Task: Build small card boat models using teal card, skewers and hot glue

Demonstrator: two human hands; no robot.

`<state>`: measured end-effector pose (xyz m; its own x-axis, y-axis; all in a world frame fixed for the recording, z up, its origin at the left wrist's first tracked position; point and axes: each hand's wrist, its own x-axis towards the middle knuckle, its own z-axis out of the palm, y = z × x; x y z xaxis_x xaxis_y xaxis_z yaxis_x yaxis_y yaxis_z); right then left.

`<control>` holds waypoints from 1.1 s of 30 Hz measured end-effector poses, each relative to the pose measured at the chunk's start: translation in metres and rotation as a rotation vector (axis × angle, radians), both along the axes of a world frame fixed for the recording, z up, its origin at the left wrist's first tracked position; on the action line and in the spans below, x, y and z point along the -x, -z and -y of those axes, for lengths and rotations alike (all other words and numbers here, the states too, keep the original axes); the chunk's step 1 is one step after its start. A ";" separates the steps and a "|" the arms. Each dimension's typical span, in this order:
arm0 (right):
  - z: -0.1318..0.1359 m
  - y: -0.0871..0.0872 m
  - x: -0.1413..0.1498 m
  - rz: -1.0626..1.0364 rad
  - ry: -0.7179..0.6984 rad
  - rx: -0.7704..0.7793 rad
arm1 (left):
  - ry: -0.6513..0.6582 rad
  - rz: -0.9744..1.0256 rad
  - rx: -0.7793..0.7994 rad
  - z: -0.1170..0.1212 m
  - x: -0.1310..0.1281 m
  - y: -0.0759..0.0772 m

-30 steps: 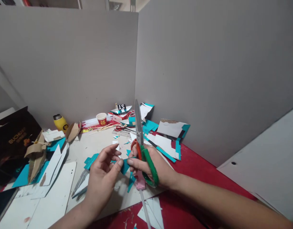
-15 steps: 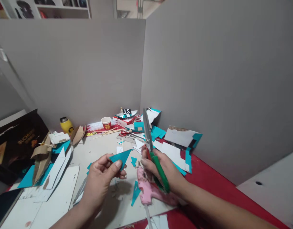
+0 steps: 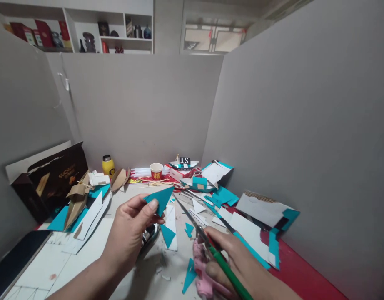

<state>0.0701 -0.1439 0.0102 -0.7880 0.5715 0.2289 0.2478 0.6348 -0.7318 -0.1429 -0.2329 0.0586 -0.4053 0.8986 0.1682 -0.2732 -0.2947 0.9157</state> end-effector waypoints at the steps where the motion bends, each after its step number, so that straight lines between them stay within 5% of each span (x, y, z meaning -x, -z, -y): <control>1: 0.001 0.000 0.001 0.007 -0.001 -0.002 | 0.002 -0.008 -0.004 0.001 0.000 0.000; 17: 0.011 0.005 0.004 0.014 -0.028 0.037 | 0.033 -0.094 0.032 0.004 -0.009 0.003; 33: 0.013 0.009 0.007 -0.021 -0.084 0.319 | 0.052 -0.076 0.024 0.002 -0.008 0.004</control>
<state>0.0633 -0.1566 0.0010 -0.8326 0.5500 0.0654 0.1870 0.3903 -0.9015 -0.1345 -0.2345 0.0545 -0.3447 0.9223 0.1749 -0.2168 -0.2594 0.9411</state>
